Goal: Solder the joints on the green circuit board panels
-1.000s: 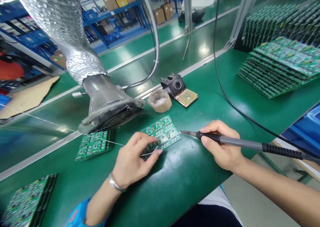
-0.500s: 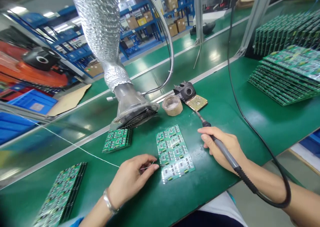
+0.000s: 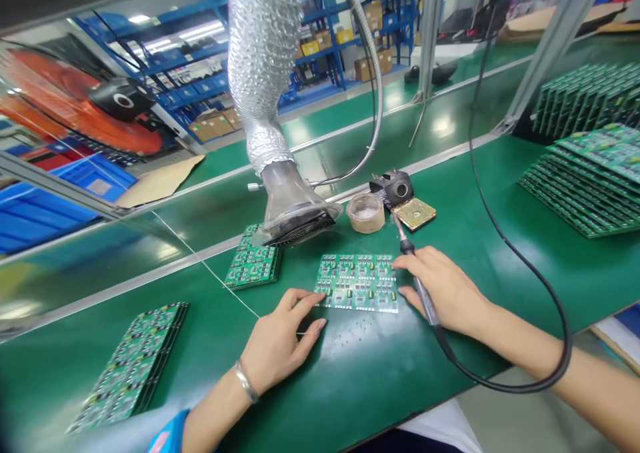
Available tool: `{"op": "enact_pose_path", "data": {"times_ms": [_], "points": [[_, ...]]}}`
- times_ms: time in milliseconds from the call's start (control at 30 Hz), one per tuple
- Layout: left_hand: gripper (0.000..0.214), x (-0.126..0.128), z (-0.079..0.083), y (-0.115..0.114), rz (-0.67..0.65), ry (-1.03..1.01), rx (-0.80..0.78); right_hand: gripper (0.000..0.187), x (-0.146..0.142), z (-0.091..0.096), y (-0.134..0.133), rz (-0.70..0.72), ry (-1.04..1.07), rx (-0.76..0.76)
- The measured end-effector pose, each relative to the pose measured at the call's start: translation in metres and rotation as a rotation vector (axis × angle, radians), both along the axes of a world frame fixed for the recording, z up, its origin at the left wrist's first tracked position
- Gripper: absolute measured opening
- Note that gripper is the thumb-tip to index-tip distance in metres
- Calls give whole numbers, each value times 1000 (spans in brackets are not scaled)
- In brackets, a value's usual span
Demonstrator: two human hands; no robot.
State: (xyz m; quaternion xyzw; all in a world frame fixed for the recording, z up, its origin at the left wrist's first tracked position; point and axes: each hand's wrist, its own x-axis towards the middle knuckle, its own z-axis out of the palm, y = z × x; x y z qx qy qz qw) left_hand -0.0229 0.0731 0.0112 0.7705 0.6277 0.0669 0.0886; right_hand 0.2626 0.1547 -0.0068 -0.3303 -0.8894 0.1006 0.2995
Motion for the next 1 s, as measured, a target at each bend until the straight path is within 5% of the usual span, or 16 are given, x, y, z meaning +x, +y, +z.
{"op": "enact_pose_path", "data": {"times_ms": [233,500,633,833,1000], "points": [[5,4,11,-11,-95,-346,11,23,-26,0,-3,98,-132,29],[11,23,3,-15,-155,-614,169,19,-72,8,-28,337,218,-118],[10,21,-1,-12,-146,-604,260,19,-82,5,-31,351,221,-121],[7,-26,7,0,-160,-273,481,21,-76,8,-13,275,268,-47],[18,-32,7,-5,-31,-413,267,32,-63,11,10,330,250,-64]]}}
